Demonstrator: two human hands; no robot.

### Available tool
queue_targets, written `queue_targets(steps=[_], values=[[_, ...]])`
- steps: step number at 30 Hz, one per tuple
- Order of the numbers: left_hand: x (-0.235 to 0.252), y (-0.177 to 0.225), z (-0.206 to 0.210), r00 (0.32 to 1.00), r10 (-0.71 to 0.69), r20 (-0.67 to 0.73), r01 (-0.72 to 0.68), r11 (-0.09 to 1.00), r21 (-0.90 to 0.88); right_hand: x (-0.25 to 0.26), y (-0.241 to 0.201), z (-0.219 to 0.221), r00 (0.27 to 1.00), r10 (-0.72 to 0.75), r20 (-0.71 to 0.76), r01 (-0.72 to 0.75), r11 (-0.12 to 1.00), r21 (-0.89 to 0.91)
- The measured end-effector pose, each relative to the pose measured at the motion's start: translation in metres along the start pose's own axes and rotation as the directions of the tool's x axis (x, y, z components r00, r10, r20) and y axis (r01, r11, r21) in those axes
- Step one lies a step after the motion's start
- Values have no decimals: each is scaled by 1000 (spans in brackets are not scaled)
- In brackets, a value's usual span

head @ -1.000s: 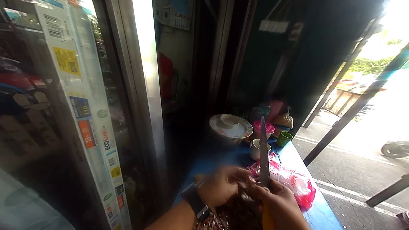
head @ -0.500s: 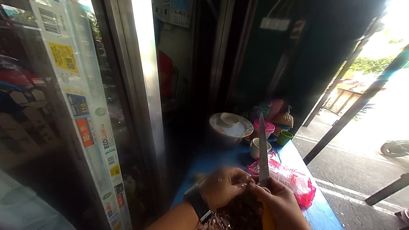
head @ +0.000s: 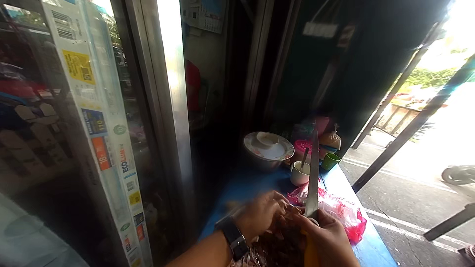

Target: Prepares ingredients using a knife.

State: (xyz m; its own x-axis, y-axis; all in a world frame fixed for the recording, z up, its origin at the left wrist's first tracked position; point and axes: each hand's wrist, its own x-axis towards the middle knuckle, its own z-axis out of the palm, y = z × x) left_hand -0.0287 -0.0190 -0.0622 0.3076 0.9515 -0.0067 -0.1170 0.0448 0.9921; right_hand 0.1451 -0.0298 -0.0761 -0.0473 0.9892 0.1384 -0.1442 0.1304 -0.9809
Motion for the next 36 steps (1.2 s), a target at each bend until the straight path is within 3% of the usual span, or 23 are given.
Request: queue_targets(steps=[3, 7, 11, 18, 23, 29, 36], values=[[0, 2, -4, 989, -146, 0, 142, 958, -249, -1, -2, 0, 1000, 26, -12, -25, 998, 65], [0, 2, -8, 974, -195, 115, 213, 962, -174, 2, 4, -2, 997, -35, 67, 39, 997, -65], [0, 1, -8, 978, -203, 39, 206, 949, -237, 2, 5, -1, 991, -47, 128, 74, 973, -217], [-1, 3, -12, 991, -132, 7, 128, 938, -323, 0, 5, 2, 989, -91, 117, 93, 996, -14], [-1, 4, -14, 996, -69, 52, 83, 931, -355, -1, 5, 5, 991, -65, 120, 95, 960, -265], [-4, 3, -16, 993, -26, 116, 61, 948, -313, 2, 23, 6, 942, -315, 114, 328, 795, -511], [-4, 4, -16, 995, -26, 100, 53, 958, -281, 2, 26, 5, 894, -421, 156, 430, 703, -566]])
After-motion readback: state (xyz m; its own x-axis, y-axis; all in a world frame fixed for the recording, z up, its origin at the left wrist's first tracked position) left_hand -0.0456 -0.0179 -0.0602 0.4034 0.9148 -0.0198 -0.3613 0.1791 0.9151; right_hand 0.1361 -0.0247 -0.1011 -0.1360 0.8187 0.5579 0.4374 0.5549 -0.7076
